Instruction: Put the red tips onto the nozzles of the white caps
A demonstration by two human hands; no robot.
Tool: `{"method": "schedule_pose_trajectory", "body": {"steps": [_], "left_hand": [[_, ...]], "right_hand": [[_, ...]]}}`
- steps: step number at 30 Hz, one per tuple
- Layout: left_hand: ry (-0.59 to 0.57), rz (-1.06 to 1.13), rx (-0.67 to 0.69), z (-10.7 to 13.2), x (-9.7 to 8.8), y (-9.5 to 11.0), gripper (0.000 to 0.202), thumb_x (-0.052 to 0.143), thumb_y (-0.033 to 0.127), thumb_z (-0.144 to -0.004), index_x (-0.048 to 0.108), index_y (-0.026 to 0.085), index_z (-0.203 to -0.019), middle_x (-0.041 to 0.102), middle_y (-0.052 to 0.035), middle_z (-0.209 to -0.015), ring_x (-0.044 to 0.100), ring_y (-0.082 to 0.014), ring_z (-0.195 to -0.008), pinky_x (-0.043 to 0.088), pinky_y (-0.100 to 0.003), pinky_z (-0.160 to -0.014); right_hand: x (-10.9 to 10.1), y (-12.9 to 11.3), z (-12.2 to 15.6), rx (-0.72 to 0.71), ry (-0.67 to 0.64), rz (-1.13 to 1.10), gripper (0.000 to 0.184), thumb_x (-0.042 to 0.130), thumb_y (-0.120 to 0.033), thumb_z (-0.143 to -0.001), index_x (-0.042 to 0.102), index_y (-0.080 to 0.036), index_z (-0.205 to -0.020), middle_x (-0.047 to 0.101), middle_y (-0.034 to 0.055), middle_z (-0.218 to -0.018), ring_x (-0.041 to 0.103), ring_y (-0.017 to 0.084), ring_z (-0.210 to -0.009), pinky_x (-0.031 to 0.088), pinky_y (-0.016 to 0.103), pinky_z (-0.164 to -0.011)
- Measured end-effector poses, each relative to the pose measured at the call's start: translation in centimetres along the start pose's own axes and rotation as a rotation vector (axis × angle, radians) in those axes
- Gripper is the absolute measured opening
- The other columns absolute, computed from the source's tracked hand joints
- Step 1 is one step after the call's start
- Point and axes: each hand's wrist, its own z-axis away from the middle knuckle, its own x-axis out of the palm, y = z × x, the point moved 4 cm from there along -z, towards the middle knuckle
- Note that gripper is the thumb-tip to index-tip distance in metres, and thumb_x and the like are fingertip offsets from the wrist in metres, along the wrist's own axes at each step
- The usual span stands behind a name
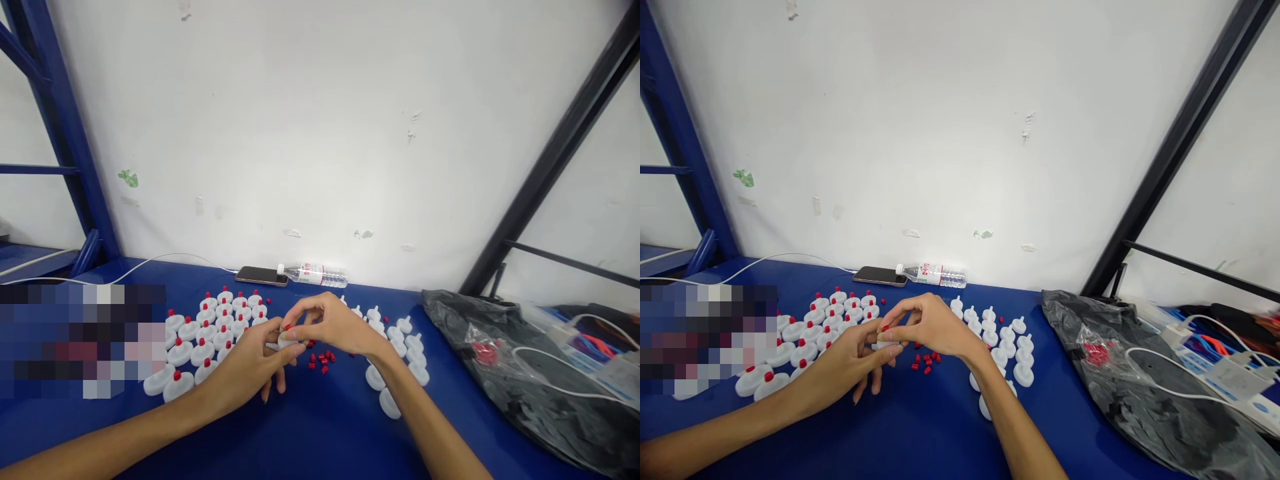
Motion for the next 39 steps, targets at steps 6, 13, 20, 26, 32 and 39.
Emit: {"method": "schedule_pose_trajectory", "body": {"steps": [6, 13, 20, 26, 32, 39], "left_hand": [[-0.082, 0.369, -0.042, 0.3, -0.2, 1.6, 0.033, 0.063, 0.04, -0.083, 0.065, 0.018, -0.109, 0.072, -0.009, -0.105, 0.076, -0.0296, -0.101, 0.06, -0.034, -0.076], [-0.075, 0.453, -0.082, 0.9, -0.2, 1.5, 0.031, 0.077, 0.046, -0.084, 0.074, 0.017, -0.091, 0.069, -0.0042, -0.088, 0.076, -0.0274, -0.096, 0.054, -0.028, -0.074], [-0.067, 0.422, -0.104, 0.6, -0.3, 1.1, 0.035, 0.081, 0.05, -0.083, 0.076, 0.016, -0.081, 0.069, -0.0045, -0.083, 0.077, -0.0294, -0.097, 0.051, -0.023, -0.063], [-0.064, 0.397, -0.108, 0.9, -0.2, 1.5, 0.036, 0.081, 0.052, -0.082, 0.079, 0.016, -0.087, 0.074, -0.0075, -0.091, 0.076, -0.0295, -0.1, 0.057, -0.027, -0.075], [-0.047, 0.379, -0.095, 1.1, -0.2, 1.7, 0.038, 0.081, 0.056, -0.081, 0.081, 0.018, -0.085, 0.071, -0.0036, -0.084, 0.075, -0.0311, -0.101, 0.058, -0.037, -0.092], [-0.08, 0.434, -0.114, 1.0, 0.0, 1.3, 0.035, 0.081, 0.053, -0.083, 0.077, 0.018, -0.087, 0.075, -0.0051, -0.089, 0.076, -0.0304, -0.098, 0.059, -0.041, -0.092]], "right_hand": [[0.3, 0.3, -0.1, -0.017, -0.039, -0.013, 0.018, 0.083, -0.034, -0.08, 0.08, -0.021, -0.093, 0.068, -0.002, -0.069, 0.058, 0.012, -0.061, 0.044, 0.024, -0.059], [0.4, 0.6, 0.0, -0.018, -0.07, 0.016, 0.011, 0.08, -0.025, -0.079, 0.079, -0.021, -0.09, 0.07, -0.0015, -0.079, 0.06, 0.012, -0.066, 0.044, 0.023, -0.06], [0.2, 0.5, 0.1, -0.004, -0.094, 0.026, 0.014, 0.083, -0.026, -0.077, 0.078, -0.021, -0.089, 0.065, -0.0046, -0.065, 0.057, 0.011, -0.06, 0.042, 0.022, -0.058], [0.1, 0.6, 0.0, -0.024, -0.085, 0.025, 0.017, 0.085, -0.026, -0.073, 0.079, -0.021, -0.088, 0.067, -0.0033, -0.068, 0.059, 0.012, -0.063, 0.042, 0.023, -0.057], [-0.1, 0.2, 0.1, -0.069, -0.075, 0.059, 0.011, 0.084, -0.026, -0.075, 0.079, -0.021, -0.083, 0.07, -0.0007, -0.082, 0.058, 0.013, -0.069, 0.043, 0.024, -0.061], [0.0, 0.3, 0.3, -0.025, -0.087, 0.079, 0.014, 0.084, -0.03, -0.077, 0.079, -0.022, -0.087, 0.064, -0.0036, -0.065, 0.056, 0.012, -0.06, 0.04, 0.023, -0.056]]}}
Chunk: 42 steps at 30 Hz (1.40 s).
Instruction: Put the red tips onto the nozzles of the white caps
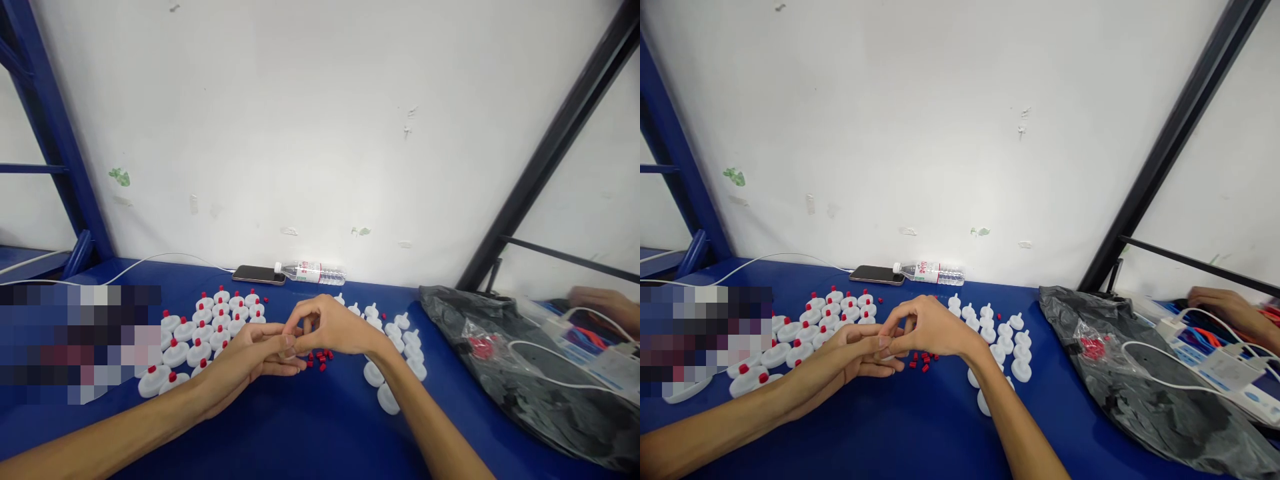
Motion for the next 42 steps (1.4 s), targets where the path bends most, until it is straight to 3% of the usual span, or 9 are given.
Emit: {"method": "schedule_pose_trajectory", "body": {"steps": [5, 10, 14, 18, 21, 26, 31, 37, 42], "left_hand": [[0.029, 0.056, -0.032, -0.4, -0.2, -0.6, 0.047, 0.067, 0.06, -0.089, 0.075, 0.015, -0.1, 0.078, -0.0147, -0.102, 0.073, -0.0346, -0.104, 0.057, -0.048, -0.095], [0.193, 0.103, 0.018, -0.9, -1.6, -0.7, 0.041, 0.055, 0.049, -0.094, 0.068, 0.017, -0.114, 0.072, -0.0116, -0.104, 0.067, -0.031, -0.11, 0.056, -0.044, -0.095], [0.283, 0.063, 0.069, -0.9, -2.1, -0.5, 0.041, 0.052, 0.048, -0.093, 0.064, 0.016, -0.116, 0.065, -0.0087, -0.099, 0.064, -0.0252, -0.095, 0.055, -0.034, -0.073], [0.336, -0.027, 0.144, -1.0, -2.3, -0.5, 0.029, 0.054, 0.044, -0.09, 0.063, 0.02, -0.105, 0.046, 0.0022, -0.081, 0.048, -0.0157, -0.068, 0.037, -0.023, -0.05], [0.306, -0.133, 0.2, -1.0, -2.3, -0.3, 0.025, 0.05, 0.043, -0.092, 0.063, 0.022, -0.098, 0.037, 0.0049, -0.075, 0.035, -0.0141, -0.059, 0.024, -0.022, -0.044], [0.158, -0.452, 0.31, 0.5, -0.8, 0.3, 0.024, 0.057, 0.04, -0.096, 0.068, 0.023, -0.084, 0.053, 0.0014, -0.074, 0.045, -0.0159, -0.064, 0.034, -0.027, -0.057], [-0.043, -0.773, 0.369, 1.4, 1.2, -0.5, 0.021, 0.062, 0.028, -0.093, 0.077, 0.028, -0.107, 0.067, -0.0046, -0.102, 0.058, -0.0194, -0.074, 0.042, -0.032, -0.071], [0.012, -1.058, 0.404, 0.4, 0.3, -1.4, 0.037, 0.05, 0.027, -0.1, 0.069, 0.029, -0.131, 0.064, -0.0081, -0.115, 0.064, -0.0214, -0.078, 0.045, -0.033, -0.07], [0.102, -0.997, 0.427, 0.3, -0.4, -1.3, 0.04, 0.052, 0.028, -0.1, 0.064, 0.032, -0.139, 0.066, -0.0059, -0.109, 0.063, -0.02, -0.073, 0.048, -0.032, -0.073]], "right_hand": [[-0.4, 0.0, 0.0, -0.003, 0.04, 0.028, 0.019, 0.08, -0.037, -0.083, 0.077, -0.021, -0.093, 0.07, -0.0015, -0.072, 0.059, 0.013, -0.061, 0.043, 0.024, -0.058], [-1.0, 0.2, 0.1, 0.009, 0.132, 0.118, 0.017, 0.079, -0.037, -0.084, 0.076, -0.021, -0.091, 0.073, -0.0006, -0.08, 0.062, 0.013, -0.063, 0.044, 0.024, -0.059], [-0.1, 1.2, -0.4, 0.05, 0.072, 0.184, 0.013, 0.078, -0.03, -0.084, 0.077, -0.02, -0.092, 0.074, -0.0011, -0.08, 0.065, 0.013, -0.067, 0.045, 0.023, -0.062], [0.3, 1.6, -0.6, 0.058, -0.032, 0.161, 0.029, 0.081, -0.033, -0.083, 0.076, -0.022, -0.109, 0.08, 0.0003, -0.092, 0.07, 0.014, -0.073, 0.048, 0.023, -0.066], [-1.5, 1.5, 0.0, 0.175, 0.113, 0.344, 0.024, 0.07, -0.039, -0.093, 0.074, -0.027, -0.113, 0.08, -0.0015, -0.096, 0.072, 0.014, -0.072, 0.051, 0.023, -0.069], [-5.5, 2.2, 1.8, 0.491, 0.522, 0.758, 0.023, 0.055, -0.026, -0.1, 0.073, -0.022, -0.113, 0.077, 0.0103, -0.112, 0.073, 0.028, -0.1, 0.05, 0.035, -0.08], [-6.7, 4.8, 2.9, 0.727, 0.589, 0.912, 0.022, 0.062, -0.018, -0.094, 0.073, -0.012, -0.112, 0.074, 0.023, -0.112, 0.072, 0.038, -0.106, 0.05, 0.042, -0.083], [-7.0, 5.6, 3.0, 0.77, 0.592, 0.918, 0.022, 0.057, -0.003, -0.089, 0.075, -0.012, -0.098, 0.075, 0.0221, -0.106, 0.073, 0.036, -0.103, 0.05, 0.04, -0.083], [-7.6, 3.6, 3.2, 0.657, 0.659, 0.799, 0.022, 0.056, -0.02, -0.098, 0.076, -0.013, -0.103, 0.075, 0.0223, -0.109, 0.072, 0.036, -0.103, 0.051, 0.041, -0.081]]}}
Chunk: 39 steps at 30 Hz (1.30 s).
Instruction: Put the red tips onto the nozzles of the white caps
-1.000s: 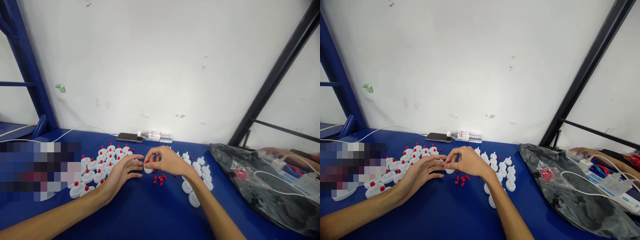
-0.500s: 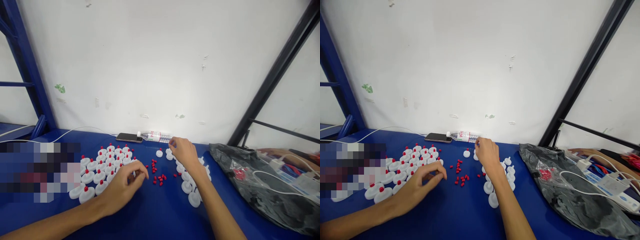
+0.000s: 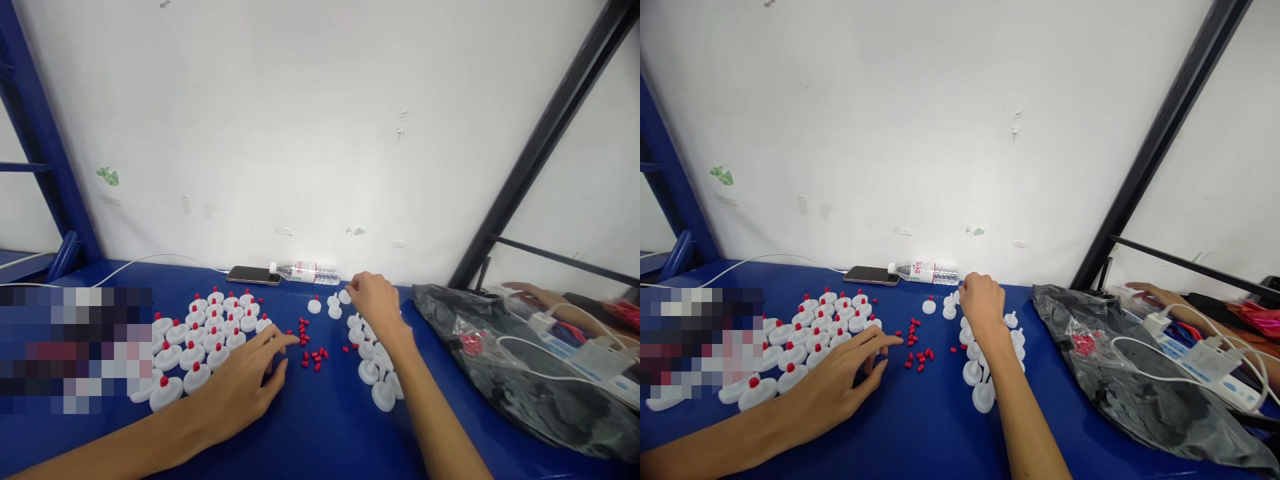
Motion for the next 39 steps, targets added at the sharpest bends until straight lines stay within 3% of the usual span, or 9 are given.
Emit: {"method": "schedule_pose_trajectory", "body": {"steps": [4, 7, 10, 14, 16, 20, 29, 33, 39], "left_hand": [[0.103, 0.088, -0.105, -0.2, -0.8, 0.1, 0.06, 0.058, 0.044, -0.1, 0.043, 0.031, -0.157, 0.068, -0.0064, -0.112, 0.062, -0.0175, -0.064, 0.05, -0.03, -0.063], [0.125, 0.173, -0.207, -0.6, -1.1, 0.2, 0.059, 0.071, 0.054, -0.09, 0.063, 0.029, -0.142, 0.075, -0.0038, -0.091, 0.058, -0.0169, -0.053, 0.042, -0.028, -0.049], [0.103, 0.194, -0.247, -0.9, -1.0, 0.3, 0.039, 0.076, 0.055, -0.084, 0.081, 0.025, -0.109, 0.073, -0.0016, -0.065, 0.057, -0.0177, -0.049, 0.038, -0.027, -0.047], [0.098, 0.251, -0.3, -0.7, -0.6, -0.4, 0.041, 0.077, 0.052, -0.084, 0.075, 0.021, -0.111, 0.074, -0.0009, -0.058, 0.058, -0.0181, -0.044, 0.04, -0.026, -0.044], [0.1, 0.288, -0.311, -0.6, -0.4, -0.7, 0.038, 0.076, 0.049, -0.084, 0.072, 0.023, -0.112, 0.074, 0.0002, -0.059, 0.062, -0.0192, -0.045, 0.04, -0.025, -0.043], [0.098, 0.344, -0.303, -0.5, -0.2, -0.7, 0.028, 0.071, 0.044, -0.088, 0.064, 0.026, -0.108, 0.072, 0.0024, -0.064, 0.071, -0.022, -0.054, 0.037, -0.022, -0.039], [0.068, 0.342, -0.26, -0.6, -0.2, -0.1, 0.018, 0.071, 0.033, -0.088, 0.063, 0.025, -0.102, 0.075, 0.0019, -0.088, 0.072, -0.0163, -0.062, 0.047, -0.023, -0.053], [0.056, 0.329, -0.266, -0.6, -0.2, -0.3, 0.022, 0.071, 0.036, -0.088, 0.065, 0.024, -0.105, 0.076, 0.0008, -0.091, 0.072, -0.0167, -0.065, 0.05, -0.025, -0.059], [0.038, 0.314, -0.288, -0.6, 0.1, -0.9, 0.026, 0.07, 0.042, -0.09, 0.066, 0.024, -0.108, 0.077, 0.0005, -0.085, 0.07, -0.018, -0.063, 0.048, -0.026, -0.057]], "right_hand": [[-0.2, -2.7, 1.0, -0.251, -0.195, -0.276, 0.028, 0.065, -0.047, -0.096, 0.08, -0.022, -0.097, 0.08, 0.0063, -0.096, 0.073, 0.019, -0.074, 0.053, 0.028, -0.066], [0.8, -5.4, 2.8, -0.553, -0.502, -0.639, 0.034, 0.073, -0.053, -0.09, 0.08, -0.02, -0.094, 0.079, 0.0043, -0.087, 0.067, 0.014, -0.061, 0.052, 0.025, -0.061], [1.6, -6.5, 3.8, -0.631, -0.66, -0.783, 0.04, 0.07, -0.057, -0.09, 0.078, -0.018, -0.095, 0.078, 0.005, -0.085, 0.066, 0.013, -0.06, 0.053, 0.025, -0.063], [1.6, -5.8, 3.5, -0.562, -0.541, -0.667, 0.04, 0.047, -0.05, -0.106, 0.071, -0.018, -0.106, 0.078, 0.0034, -0.086, 0.065, 0.011, -0.053, 0.052, 0.025, -0.065], [1.6, -5.4, 3.4, -0.555, -0.546, -0.609, 0.033, 0.055, -0.048, -0.102, 0.072, -0.019, -0.101, 0.078, 0.0022, -0.082, 0.066, 0.012, -0.054, 0.051, 0.024, -0.062], [2.5, -5.3, 3.8, -0.561, -0.752, -0.533, 0.015, 0.081, -0.033, -0.08, 0.076, -0.02, -0.087, 0.077, 0.0001, -0.075, 0.069, 0.015, -0.06, 0.048, 0.022, -0.056], [4.8, -5.2, 4.1, -0.573, -0.875, -0.399, 0.009, 0.085, -0.027, -0.075, 0.081, -0.02, -0.079, 0.07, -0.0038, -0.063, 0.061, 0.011, -0.054, 0.046, 0.019, -0.054], [3.5, -5.2, 3.7, -0.626, -0.78, -0.412, 0.006, 0.08, -0.024, -0.082, 0.079, -0.019, -0.084, 0.073, -0.0024, -0.072, 0.061, 0.01, -0.054, 0.046, 0.02, -0.056], [0.6, -4.9, 2.8, -0.52, -0.488, -0.652, 0.018, 0.066, -0.032, -0.096, 0.074, -0.019, -0.105, 0.076, 0.0022, -0.089, 0.059, 0.009, -0.05, 0.049, 0.024, -0.057]]}}
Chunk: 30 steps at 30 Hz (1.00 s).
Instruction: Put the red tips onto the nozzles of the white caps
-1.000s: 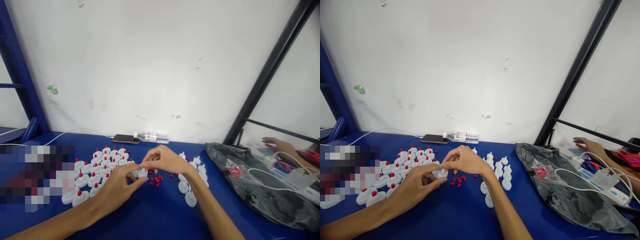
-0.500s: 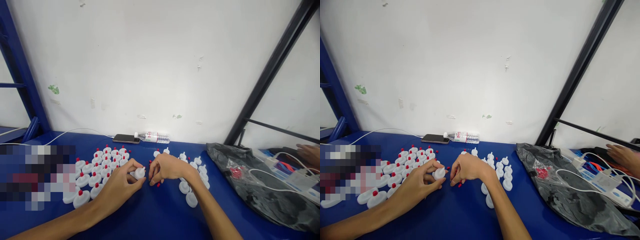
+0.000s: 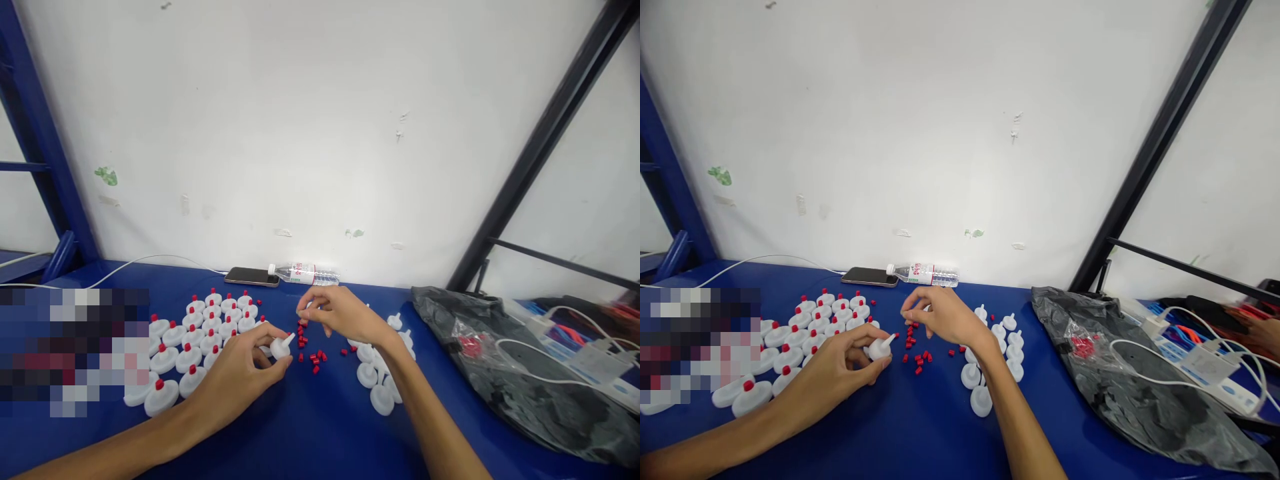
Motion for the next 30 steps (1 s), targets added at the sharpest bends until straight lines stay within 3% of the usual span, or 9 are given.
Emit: {"method": "schedule_pose_trajectory", "body": {"steps": [3, 8, 12, 18, 30], "left_hand": [[-0.012, 0.015, -0.02, -0.1, 0.2, -0.3, 0.029, 0.069, 0.044, -0.091, 0.066, 0.023, -0.11, 0.073, 0.0023, -0.071, 0.068, -0.0179, -0.058, 0.044, -0.024, -0.05], [-0.043, 0.1, -0.033, 0.0, 0.4, 0.2, 0.032, 0.07, 0.046, -0.091, 0.063, 0.022, -0.112, 0.075, -0.0005, -0.084, 0.071, -0.0176, -0.061, 0.043, -0.02, -0.043], [-0.065, 0.191, -0.04, -0.1, 0.4, 0.5, 0.034, 0.069, 0.048, -0.092, 0.063, 0.021, -0.113, 0.071, 0.0005, -0.081, 0.07, -0.0165, -0.062, 0.045, -0.018, -0.04], [-0.054, 0.287, -0.02, -0.3, 0.1, 0.2, 0.048, 0.068, 0.056, -0.093, 0.062, 0.02, -0.125, 0.072, -0.0015, -0.081, 0.069, -0.0147, -0.057, 0.047, -0.018, -0.041], [-0.03, 0.384, -0.039, -0.5, 0.2, -0.2, 0.059, 0.066, 0.06, -0.093, 0.058, 0.018, -0.133, 0.074, -0.0115, -0.104, 0.077, -0.0206, -0.064, 0.044, -0.019, -0.038]], "right_hand": [[0.0, -0.9, 0.1, -0.079, 0.0, -0.069, 0.024, 0.063, -0.032, -0.099, 0.075, -0.022, -0.116, 0.077, 0.0032, -0.096, 0.059, 0.01, -0.057, 0.05, 0.023, -0.059], [0.9, -1.3, 0.0, -0.121, -0.104, -0.136, 0.023, 0.074, -0.041, -0.092, 0.08, -0.02, -0.099, 0.078, 0.0032, -0.091, 0.066, 0.013, -0.065, 0.051, 0.024, -0.063], [1.5, -0.9, -0.1, -0.099, -0.165, -0.236, 0.028, 0.081, -0.046, -0.084, 0.079, -0.02, -0.095, 0.076, 0.002, -0.083, 0.07, 0.015, -0.065, 0.054, 0.026, -0.064], [1.2, -1.0, -0.2, -0.102, -0.088, -0.284, 0.027, 0.081, -0.045, -0.084, 0.078, -0.021, -0.095, 0.075, 0.0013, -0.081, 0.069, 0.014, -0.064, 0.055, 0.026, -0.066], [0.7, -0.8, -0.3, -0.11, -0.007, -0.197, 0.019, 0.079, -0.038, -0.086, 0.08, -0.02, -0.094, 0.078, 0.0031, -0.086, 0.072, 0.016, -0.067, 0.054, 0.025, -0.063]]}}
